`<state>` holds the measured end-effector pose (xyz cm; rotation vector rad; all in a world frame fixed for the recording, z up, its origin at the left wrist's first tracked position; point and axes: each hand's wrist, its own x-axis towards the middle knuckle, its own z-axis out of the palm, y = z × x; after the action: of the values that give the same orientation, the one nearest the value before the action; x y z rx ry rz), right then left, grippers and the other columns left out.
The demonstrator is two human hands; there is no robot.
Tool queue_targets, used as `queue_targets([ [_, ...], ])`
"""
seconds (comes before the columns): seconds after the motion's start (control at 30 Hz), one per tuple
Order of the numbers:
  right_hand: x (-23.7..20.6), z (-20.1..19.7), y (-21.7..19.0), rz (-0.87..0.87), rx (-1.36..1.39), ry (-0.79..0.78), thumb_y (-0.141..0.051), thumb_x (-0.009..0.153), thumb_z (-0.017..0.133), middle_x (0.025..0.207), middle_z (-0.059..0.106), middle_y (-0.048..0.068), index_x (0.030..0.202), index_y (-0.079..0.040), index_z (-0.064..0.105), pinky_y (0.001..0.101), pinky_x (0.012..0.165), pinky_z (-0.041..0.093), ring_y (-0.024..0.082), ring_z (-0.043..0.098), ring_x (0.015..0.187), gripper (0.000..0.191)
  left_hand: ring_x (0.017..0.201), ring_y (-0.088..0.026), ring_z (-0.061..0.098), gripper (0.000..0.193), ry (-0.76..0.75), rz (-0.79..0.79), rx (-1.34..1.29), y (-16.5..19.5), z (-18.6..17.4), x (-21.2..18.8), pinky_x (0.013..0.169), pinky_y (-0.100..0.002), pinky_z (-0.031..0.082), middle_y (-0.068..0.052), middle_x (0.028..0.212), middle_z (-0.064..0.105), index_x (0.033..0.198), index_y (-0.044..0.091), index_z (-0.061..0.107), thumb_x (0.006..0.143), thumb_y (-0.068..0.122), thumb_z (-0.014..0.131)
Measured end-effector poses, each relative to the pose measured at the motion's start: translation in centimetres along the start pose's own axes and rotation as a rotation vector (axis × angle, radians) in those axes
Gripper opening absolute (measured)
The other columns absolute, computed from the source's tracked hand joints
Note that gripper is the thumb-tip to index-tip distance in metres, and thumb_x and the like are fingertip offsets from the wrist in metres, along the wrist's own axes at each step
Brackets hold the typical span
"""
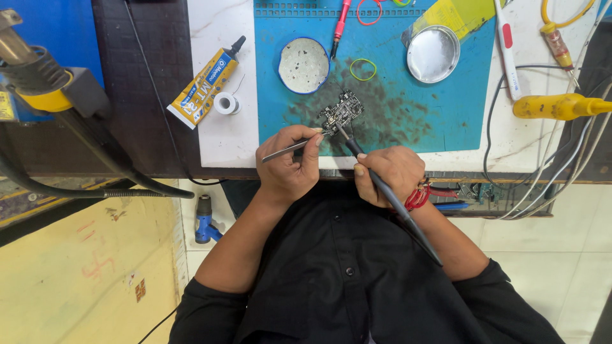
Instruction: The person uses a soldering iron and tweezers to apply solder to multiple points on a small circuit board. The board is held steady with tweezers while the soldering iron is applied to various pads and components. The person occasionally repositions the board to access different areas.
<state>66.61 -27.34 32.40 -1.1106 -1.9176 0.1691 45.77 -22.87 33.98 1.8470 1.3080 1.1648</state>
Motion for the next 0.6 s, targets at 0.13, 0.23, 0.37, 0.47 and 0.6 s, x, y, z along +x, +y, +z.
queue_targets([
  [0.13,-0.05,0.07,-0.01,0.007,0.002,0.002,-0.005,0.092,0.076,0.083,0.07,0.007,0.105,-0.006,0.059,0.0375,0.058,0.049,0.025,0.065,0.063,0.022,0.077,-0.025,0.074,0.01,-0.002,-0.004,-0.003,0.01,-0.04,-0.03,0.069,-0.033,0.056,-0.008,0.089,0.074,0.1,0.006,0.065,0.098,0.009,0.074],
  [0.23,-0.16,0.04,-0.06,0.016,0.008,-0.003,-0.006,0.092,0.076,0.083,0.07,0.007,0.105,-0.006,0.059,0.0375,0.058,0.049,0.025,0.065,0.063,0.022,0.079,-0.025,0.074,0.009,-0.002,0.007,-0.003,0.03,-0.06,-0.05,0.07,-0.034,0.057,-0.008,0.09,0.074,0.101,0.006,0.065,0.098,0.009,0.074],
  [0.37,-0.36,-0.09,-0.1,0.024,-0.013,-0.016,-0.007,0.091,0.076,0.082,0.069,0.007,0.104,-0.007,0.06,0.038,0.058,0.048,0.026,0.063,0.062,0.021,0.078,-0.025,0.074,0.01,0.001,0.009,-0.008,0.07,-0.04,-0.04,0.069,-0.034,0.057,-0.009,0.09,0.074,0.1,0.006,0.065,0.098,0.009,0.074],
  [0.47,-0.42,0.06,-0.05,0.026,0.002,0.01,-0.007,0.093,0.074,0.082,0.069,0.007,0.105,-0.006,0.059,0.0382,0.059,0.049,0.026,0.064,0.063,0.019,0.078,-0.025,0.074,0.01,0.006,0.011,-0.005,0.06,-0.06,-0.01,0.069,-0.034,0.057,-0.009,0.089,0.074,0.1,0.006,0.065,0.098,0.009,0.074],
  [0.6,-0.48,0.12,-0.16,0.05,-0.004,0.004,-0.008,0.094,0.074,0.083,0.069,0.008,0.104,-0.006,0.059,0.0387,0.06,0.049,0.027,0.064,0.064,0.018,0.077,-0.025,0.074,0.01,0.004,0.002,-0.007,0.05,-0.04,-0.06,0.068,-0.033,0.056,-0.009,0.089,0.075,0.099,0.006,0.065,0.098,0.009,0.074],
])
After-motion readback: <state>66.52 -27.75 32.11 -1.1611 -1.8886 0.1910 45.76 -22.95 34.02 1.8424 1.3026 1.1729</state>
